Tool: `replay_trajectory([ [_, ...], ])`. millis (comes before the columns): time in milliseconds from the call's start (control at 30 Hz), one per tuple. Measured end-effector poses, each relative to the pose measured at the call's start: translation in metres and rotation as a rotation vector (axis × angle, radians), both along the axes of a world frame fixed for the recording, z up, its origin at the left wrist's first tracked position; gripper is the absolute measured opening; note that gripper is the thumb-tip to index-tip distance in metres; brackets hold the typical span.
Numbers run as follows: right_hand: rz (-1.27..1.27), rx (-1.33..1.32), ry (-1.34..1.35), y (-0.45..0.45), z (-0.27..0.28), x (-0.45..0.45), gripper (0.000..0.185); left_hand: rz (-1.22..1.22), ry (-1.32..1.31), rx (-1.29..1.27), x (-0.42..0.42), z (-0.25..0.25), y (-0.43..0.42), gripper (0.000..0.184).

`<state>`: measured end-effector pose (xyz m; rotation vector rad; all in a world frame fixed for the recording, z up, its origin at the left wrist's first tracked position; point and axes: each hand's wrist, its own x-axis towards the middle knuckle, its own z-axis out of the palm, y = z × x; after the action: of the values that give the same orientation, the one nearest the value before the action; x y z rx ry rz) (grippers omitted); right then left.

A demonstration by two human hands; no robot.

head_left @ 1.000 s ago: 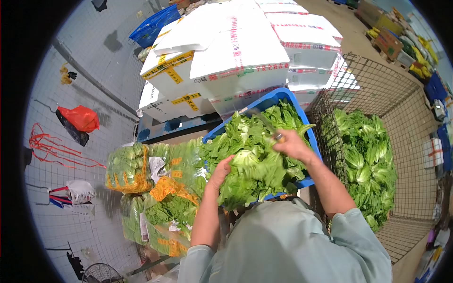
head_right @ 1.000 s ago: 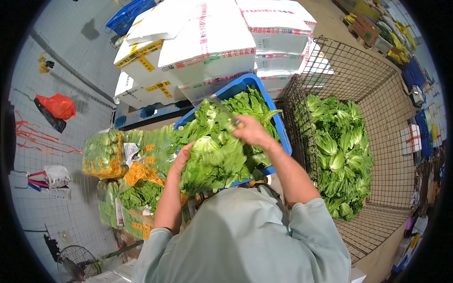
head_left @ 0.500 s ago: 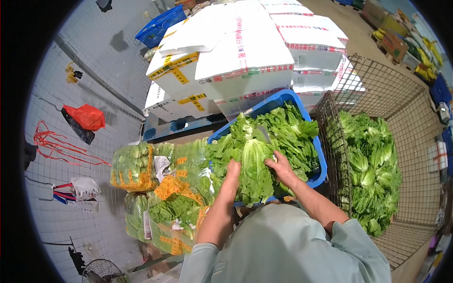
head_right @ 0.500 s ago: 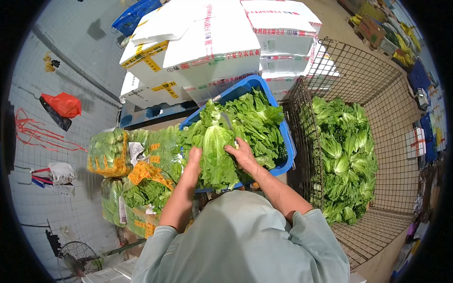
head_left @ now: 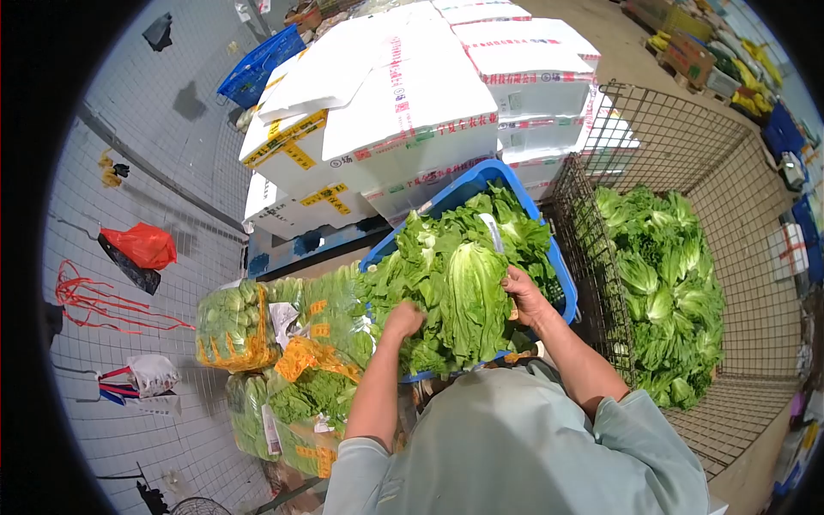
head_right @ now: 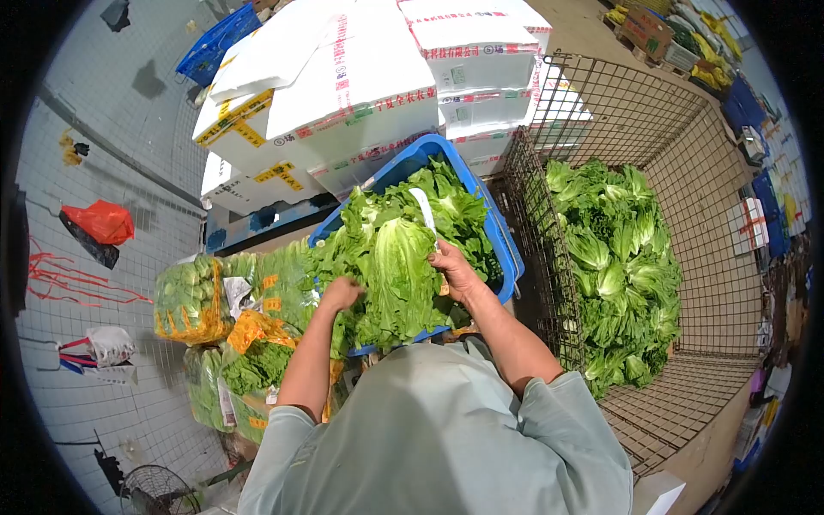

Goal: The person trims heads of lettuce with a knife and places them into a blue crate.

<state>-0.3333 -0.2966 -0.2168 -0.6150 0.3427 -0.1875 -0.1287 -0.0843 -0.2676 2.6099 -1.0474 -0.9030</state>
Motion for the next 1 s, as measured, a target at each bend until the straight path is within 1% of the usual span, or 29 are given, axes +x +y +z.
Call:
replay_trajectory([
  [67,-0.11,-0.158,0.039,-0.007,0.004,0.0,0.067,0.112,0.017,0.064,-0.003,0.004,0.013,0.03],
  [100,-0.154,-0.24,0.043,-0.009,0.011,-0.003,0.068,0.195,0.057,-0.126,-0.007,0.007,0.017,0.03],
  [133,-0.156,-0.291,0.072,-0.012,0.012,-0.006,0.066,0.279,0.102,-0.312,-0.014,0.022,0.021,0.029],
  [167,-0.155,-0.347,0.099,-0.017,0.013,-0.009,0.065,0.389,0.309,-0.463,-0.021,0.036,0.017,0.034],
  [200,-0.213,-0.444,0.192,-0.011,0.036,-0.01,0.058,0.495,0.566,-0.429,-0.034,0.08,0.008,0.039],
  [233,-0.218,-0.621,0.164,-0.009,0.046,-0.007,0.055,0.601,0.822,-0.393,-0.045,0.119,0.0,0.044],
  [267,-0.217,-0.801,0.128,-0.007,0.056,-0.003,0.052,0.498,0.927,-0.438,-0.047,0.123,0.001,0.058],
  [300,-0.192,-0.881,0.17,0.0,0.068,-0.001,0.048,0.545,0.966,-0.44,-0.053,0.131,-0.001,0.061],
  [333,-0.152,-1.093,0.178,0.005,0.082,0.001,0.049,0.596,1.004,-0.447,-0.06,0.135,-0.004,0.064],
  [367,-0.147,-1.288,0.113,0.012,0.09,0.004,0.049,0.67,1.096,-0.477,-0.064,0.13,-0.002,0.074],
  [400,-0.157,-1.495,-0.113,0.013,0.099,0.007,0.05,0.686,1.266,-0.516,-0.063,0.128,-0.001,0.083],
  [433,-0.238,-1.745,-0.362,0.017,0.109,0.014,0.046,0.696,1.434,-0.557,-0.061,0.125,0.002,0.091],
  [467,-0.164,-1.822,-0.41,0.025,0.118,0.016,0.043,0.683,1.663,-0.689,-0.061,0.115,0.009,0.096],
  [500,-0.09,-1.899,-0.458,0.032,0.124,0.017,0.04,0.522,1.871,-0.805,-0.056,0.1,0.015,0.085],
  [533,-0.012,-1.952,-0.455,0.037,0.126,0.017,0.037,0.732,1.827,-0.947,-0.059,0.088,0.01,0.077],
  [567,-0.037,-1.934,-0.45,0.038,0.125,0.017,0.037,0.936,1.771,-1.082,-0.061,0.085,0.003,0.069],
  [600,-0.065,-1.919,-0.439,0.037,0.125,0.017,0.037,0.804,1.898,-1.171,-0.059,0.086,0.007,0.057],
  [700,-0.332,-1.714,-0.247,0.03,0.113,0.009,0.036,0.864,1.6,-1.318,-0.055,0.078,-0.002,0.055],
  [733,-0.428,-1.591,-0.169,0.03,0.111,0.009,0.033,0.812,1.575,-1.374,-0.052,0.076,-0.002,0.055],
  [767,-0.467,-1.544,-0.044,0.028,0.104,0.007,0.031,0.761,1.547,-1.426,-0.05,0.075,-0.001,0.055],
  [800,-0.509,-1.491,0.08,0.024,0.094,0.005,0.028,0.725,1.61,-1.513,-0.046,0.066,0.001,0.054],
  [833,-0.456,-1.414,0.146,0.02,0.087,0.003,0.022,0.723,1.611,-1.512,-0.045,0.065,0.0,0.054],
  [900,-0.256,-0.813,0.299,0.028,0.069,0.008,0.016,0.58,1.35,-1.653,-0.045,0.061,0.001,0.061],
  [933,-0.243,-0.74,0.296,0.035,0.065,0.014,0.017,0.594,1.38,-1.668,-0.049,0.067,0.001,0.052],
  [1000,-0.113,-0.56,0.269,0.048,0.079,0.023,0.027,0.575,1.404,-1.639,-0.057,0.078,-0.001,0.052],
])
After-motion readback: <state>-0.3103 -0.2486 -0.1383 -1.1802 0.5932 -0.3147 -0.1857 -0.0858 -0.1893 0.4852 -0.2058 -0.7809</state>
